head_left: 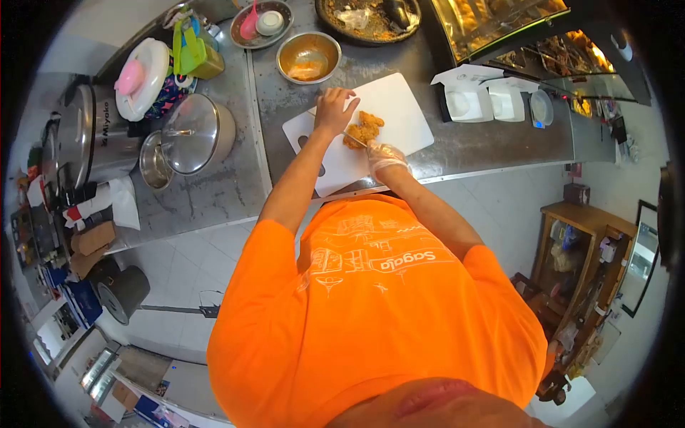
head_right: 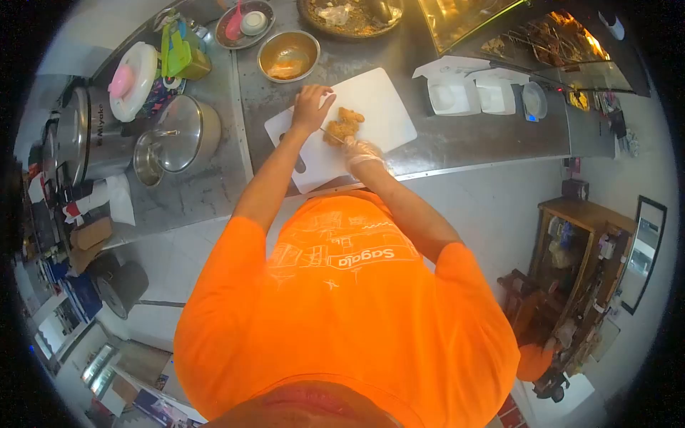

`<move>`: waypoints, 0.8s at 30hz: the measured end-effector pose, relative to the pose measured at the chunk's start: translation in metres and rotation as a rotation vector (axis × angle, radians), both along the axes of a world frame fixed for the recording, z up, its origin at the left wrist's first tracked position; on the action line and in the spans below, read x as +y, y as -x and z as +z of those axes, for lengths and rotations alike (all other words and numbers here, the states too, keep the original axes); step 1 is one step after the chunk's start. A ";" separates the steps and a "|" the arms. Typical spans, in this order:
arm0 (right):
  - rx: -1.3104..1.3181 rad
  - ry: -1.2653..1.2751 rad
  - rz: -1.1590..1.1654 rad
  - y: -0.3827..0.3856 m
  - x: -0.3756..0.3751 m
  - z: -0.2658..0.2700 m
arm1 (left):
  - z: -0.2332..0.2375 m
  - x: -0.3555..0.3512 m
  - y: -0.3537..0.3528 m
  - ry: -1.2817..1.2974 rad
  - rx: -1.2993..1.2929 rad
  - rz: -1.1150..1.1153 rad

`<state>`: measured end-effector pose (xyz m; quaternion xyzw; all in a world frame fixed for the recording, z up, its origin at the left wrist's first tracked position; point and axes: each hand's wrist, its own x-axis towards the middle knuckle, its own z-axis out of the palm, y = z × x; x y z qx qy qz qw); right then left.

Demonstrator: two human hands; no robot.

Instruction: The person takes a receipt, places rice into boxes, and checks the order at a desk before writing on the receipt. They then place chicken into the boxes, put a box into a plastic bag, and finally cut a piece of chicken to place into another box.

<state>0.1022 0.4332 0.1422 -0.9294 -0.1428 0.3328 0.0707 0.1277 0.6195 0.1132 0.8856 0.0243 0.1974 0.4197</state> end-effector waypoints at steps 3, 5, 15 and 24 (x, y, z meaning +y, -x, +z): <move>0.042 0.055 0.120 -0.004 -0.001 0.030 | -0.015 -0.007 -0.015 -0.240 0.061 0.032; 0.075 0.090 0.146 -0.003 -0.011 0.022 | -0.021 -0.014 -0.014 -0.217 0.156 0.047; 0.022 -0.128 0.165 -0.016 -0.009 0.017 | -0.024 -0.006 -0.028 -0.221 0.202 0.141; 0.093 -0.101 0.098 -0.012 -0.022 -0.016 | -0.026 -0.019 -0.031 -0.360 0.198 0.105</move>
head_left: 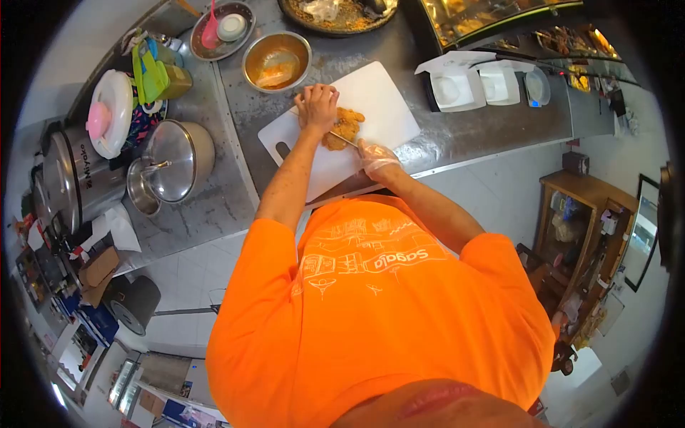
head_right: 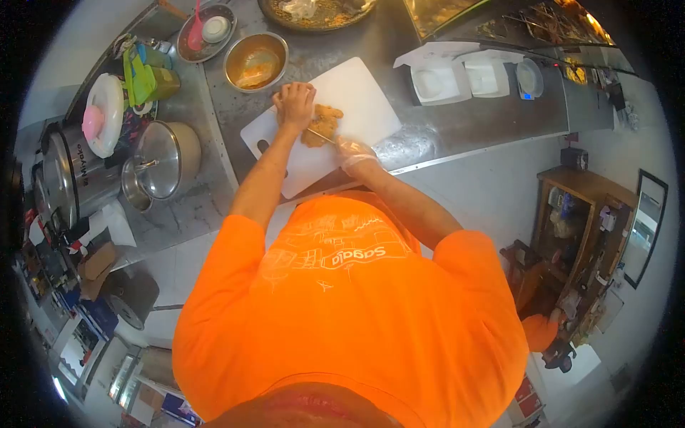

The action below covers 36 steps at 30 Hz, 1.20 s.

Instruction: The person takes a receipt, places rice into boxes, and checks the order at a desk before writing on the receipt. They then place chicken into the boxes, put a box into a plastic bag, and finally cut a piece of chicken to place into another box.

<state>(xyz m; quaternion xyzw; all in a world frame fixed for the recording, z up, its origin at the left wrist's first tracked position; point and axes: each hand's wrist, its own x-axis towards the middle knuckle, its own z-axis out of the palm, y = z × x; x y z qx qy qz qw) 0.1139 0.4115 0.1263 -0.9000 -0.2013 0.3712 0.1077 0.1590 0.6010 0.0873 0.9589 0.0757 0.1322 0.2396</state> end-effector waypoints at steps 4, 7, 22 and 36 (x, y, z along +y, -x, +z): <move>-0.028 0.115 0.081 -0.023 0.002 0.073 | 0.006 -0.004 -0.017 0.202 -0.054 -0.016; 0.117 0.114 -0.056 -0.027 -0.008 0.047 | 0.004 -0.019 -0.020 0.178 0.043 -0.047; -0.051 0.037 -0.004 -0.029 -0.020 -0.013 | -0.009 -0.025 -0.041 0.078 0.018 -0.137; 0.007 0.014 -0.057 -0.057 -0.023 -0.019 | -0.006 -0.024 -0.058 0.068 0.082 -0.130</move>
